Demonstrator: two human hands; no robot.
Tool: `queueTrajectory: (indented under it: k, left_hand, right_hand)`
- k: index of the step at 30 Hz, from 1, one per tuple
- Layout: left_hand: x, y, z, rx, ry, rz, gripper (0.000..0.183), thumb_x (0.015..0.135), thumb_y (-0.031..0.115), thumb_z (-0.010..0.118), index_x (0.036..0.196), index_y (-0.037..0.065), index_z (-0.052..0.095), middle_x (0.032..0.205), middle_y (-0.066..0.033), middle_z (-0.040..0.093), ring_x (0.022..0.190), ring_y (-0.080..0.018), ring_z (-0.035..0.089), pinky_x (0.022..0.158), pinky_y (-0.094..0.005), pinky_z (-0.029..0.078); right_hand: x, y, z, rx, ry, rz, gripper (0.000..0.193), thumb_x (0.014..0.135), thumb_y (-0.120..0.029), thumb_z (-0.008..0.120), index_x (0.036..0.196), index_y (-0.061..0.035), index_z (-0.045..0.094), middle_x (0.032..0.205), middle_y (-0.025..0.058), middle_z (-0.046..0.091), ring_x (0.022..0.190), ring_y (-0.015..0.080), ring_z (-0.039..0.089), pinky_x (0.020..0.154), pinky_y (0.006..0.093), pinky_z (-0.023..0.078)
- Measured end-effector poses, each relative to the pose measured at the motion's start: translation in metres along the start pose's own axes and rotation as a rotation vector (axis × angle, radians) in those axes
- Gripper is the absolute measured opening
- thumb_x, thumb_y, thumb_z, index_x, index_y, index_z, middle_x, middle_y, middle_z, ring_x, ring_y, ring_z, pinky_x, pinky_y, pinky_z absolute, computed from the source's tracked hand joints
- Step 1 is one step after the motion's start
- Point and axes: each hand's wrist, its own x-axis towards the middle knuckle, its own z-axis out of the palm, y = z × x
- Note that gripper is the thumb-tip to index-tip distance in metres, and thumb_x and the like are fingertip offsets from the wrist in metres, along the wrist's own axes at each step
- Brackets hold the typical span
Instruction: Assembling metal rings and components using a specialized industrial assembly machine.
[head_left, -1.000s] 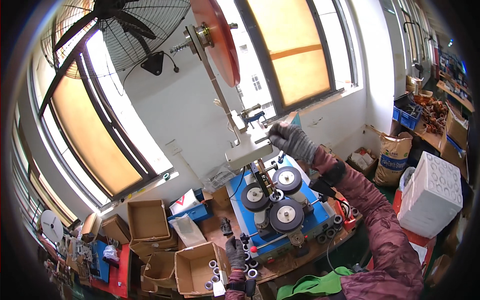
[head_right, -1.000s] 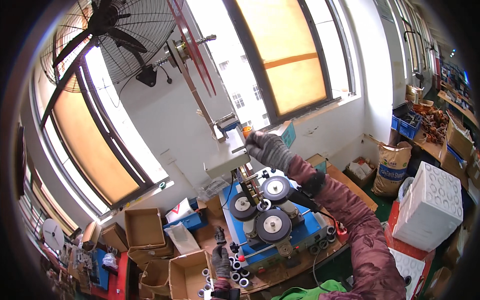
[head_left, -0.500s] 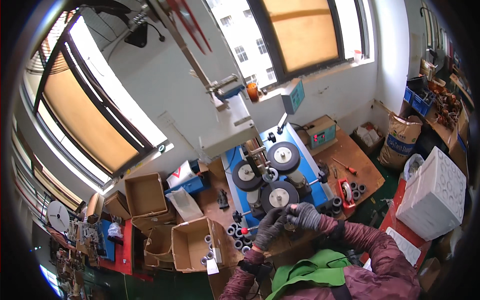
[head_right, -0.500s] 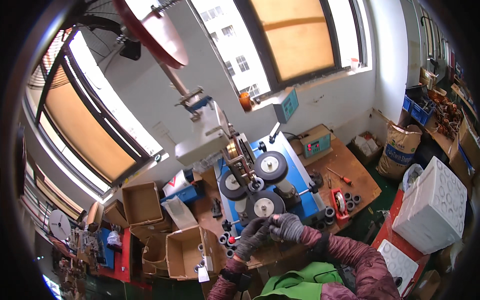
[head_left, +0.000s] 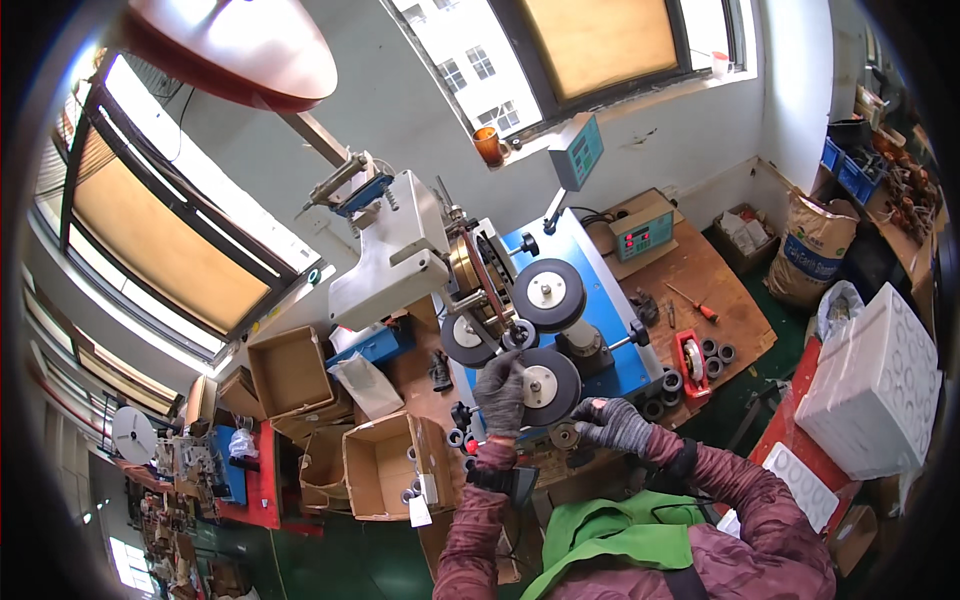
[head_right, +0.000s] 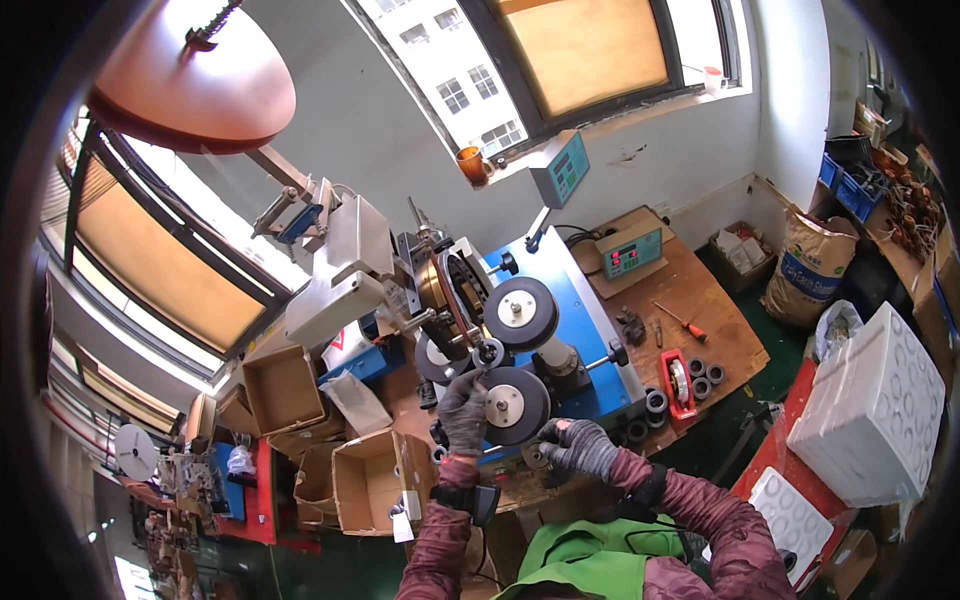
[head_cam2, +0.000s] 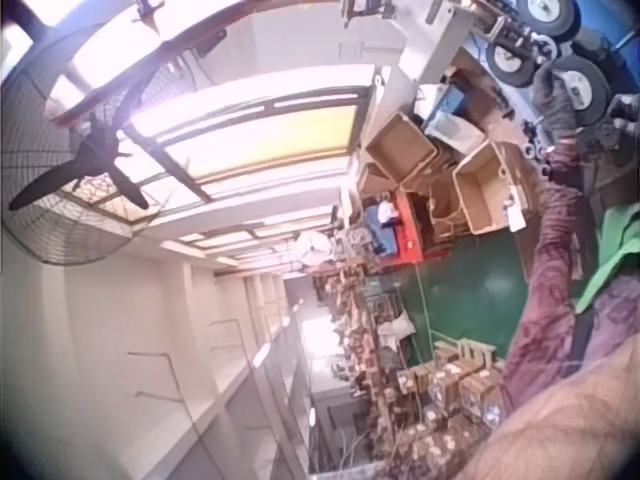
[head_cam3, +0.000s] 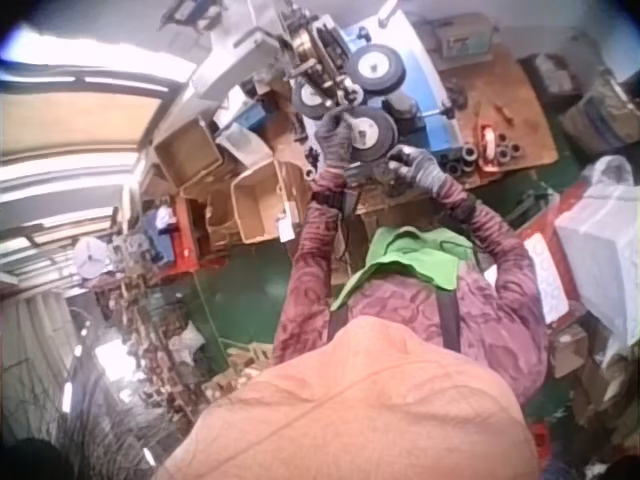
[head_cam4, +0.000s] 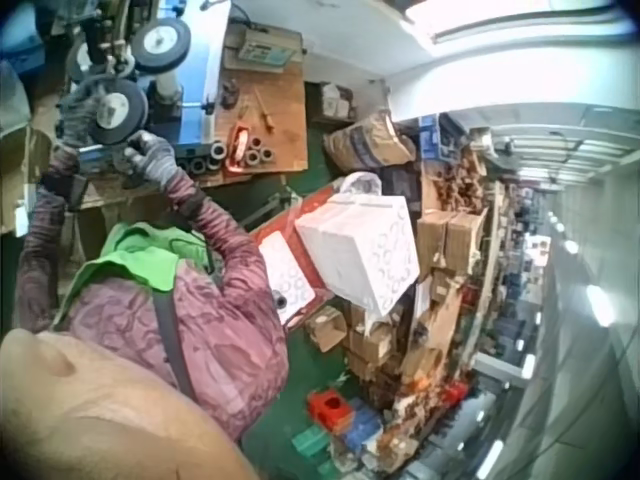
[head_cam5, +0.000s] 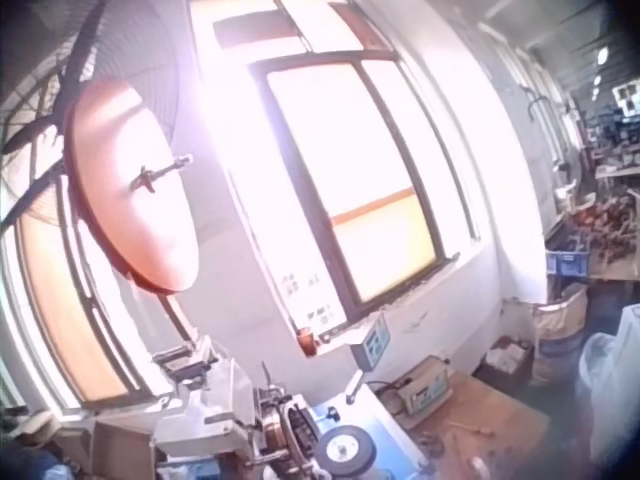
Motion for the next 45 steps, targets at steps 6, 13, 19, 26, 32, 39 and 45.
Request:
queueTrajectory:
  k: [6,13,19,26,32,39,45]
  left_hand:
    - [0.0,-0.002,0.014,0.158,-0.007,-0.196,0.018,0.079,0.011,0.06,0.092,-0.001,0.061,0.08,-0.0068,0.063,0.071,-0.0092,0.057,0.065,-0.024,0.045]
    - [0.007,-0.007,0.016,0.147,-0.009,-0.259,0.017,0.081,0.01,0.059,0.093,-0.002,0.06,0.082,-0.0061,0.063,0.073,-0.0096,0.056,0.066,-0.0239,0.045]
    - [0.023,-0.035,0.016,-0.031,0.091,-0.109,0.018,0.08,0.007,0.059,0.095,-0.001,0.06,0.085,-0.0077,0.062,0.073,-0.0121,0.056,0.067,-0.026,0.045]
    - [0.026,-0.038,0.022,0.136,0.186,-0.086,0.017,0.078,0.006,0.059,0.092,-0.003,0.06,0.082,-0.0105,0.06,0.073,-0.0176,0.057,0.067,-0.0275,0.044]
    - [0.025,-0.026,0.025,0.158,0.188,-0.043,0.015,0.079,0.005,0.058,0.092,-0.002,0.061,0.081,-0.0056,0.061,0.072,-0.0108,0.053,0.063,-0.0245,0.044]
    - [0.026,-0.013,0.029,0.296,0.194,-0.002,0.019,0.079,0.01,0.058,0.094,-0.002,0.061,0.086,-0.01,0.062,0.077,-0.0152,0.056,0.068,-0.0267,0.044]
    - [-0.002,0.006,0.035,0.082,0.291,-0.201,0.026,0.079,0.009,0.06,0.101,-0.002,0.056,0.089,-0.0094,0.06,0.075,-0.0151,0.055,0.067,-0.0276,0.044]
  right_hand:
    - [0.002,0.015,-0.014,-0.014,-0.009,0.011,0.025,0.076,-0.023,0.06,0.094,-0.0048,0.056,0.082,0.0129,0.061,0.076,0.0271,0.06,0.068,0.033,0.047]
    - [0.017,0.023,-0.027,-0.039,-0.037,-0.009,0.023,0.077,-0.023,0.06,0.091,-0.0054,0.057,0.077,0.0123,0.06,0.072,0.0262,0.059,0.065,0.0331,0.047]
    - [0.069,0.001,-0.058,0.048,0.026,-0.109,0.017,0.078,-0.021,0.058,0.087,-0.006,0.057,0.073,0.0102,0.061,0.068,0.0227,0.06,0.063,0.0302,0.047]
    - [0.198,-0.017,-0.062,0.194,-0.025,0.106,0.019,0.078,-0.019,0.057,0.088,-0.0023,0.061,0.071,0.0074,0.061,0.06,0.017,0.057,0.053,0.0281,0.045]
    - [0.226,-0.011,-0.058,0.402,-0.179,0.214,0.02,0.077,-0.02,0.054,0.074,-0.002,0.064,0.059,0.0062,0.058,0.05,0.0162,0.052,0.048,0.0307,0.042]
    - [0.238,-0.012,-0.055,-0.031,-0.347,-0.221,0.016,0.079,-0.018,0.057,0.07,-0.0054,0.06,0.057,0.0028,0.054,0.043,0.0116,0.046,0.039,0.0259,0.036]
    - [0.222,-0.016,-0.048,-0.31,-0.015,-0.09,0.013,0.069,-0.016,0.063,0.079,-0.0078,0.062,0.074,0.0112,0.06,0.068,0.0274,0.059,0.064,0.0349,0.046]
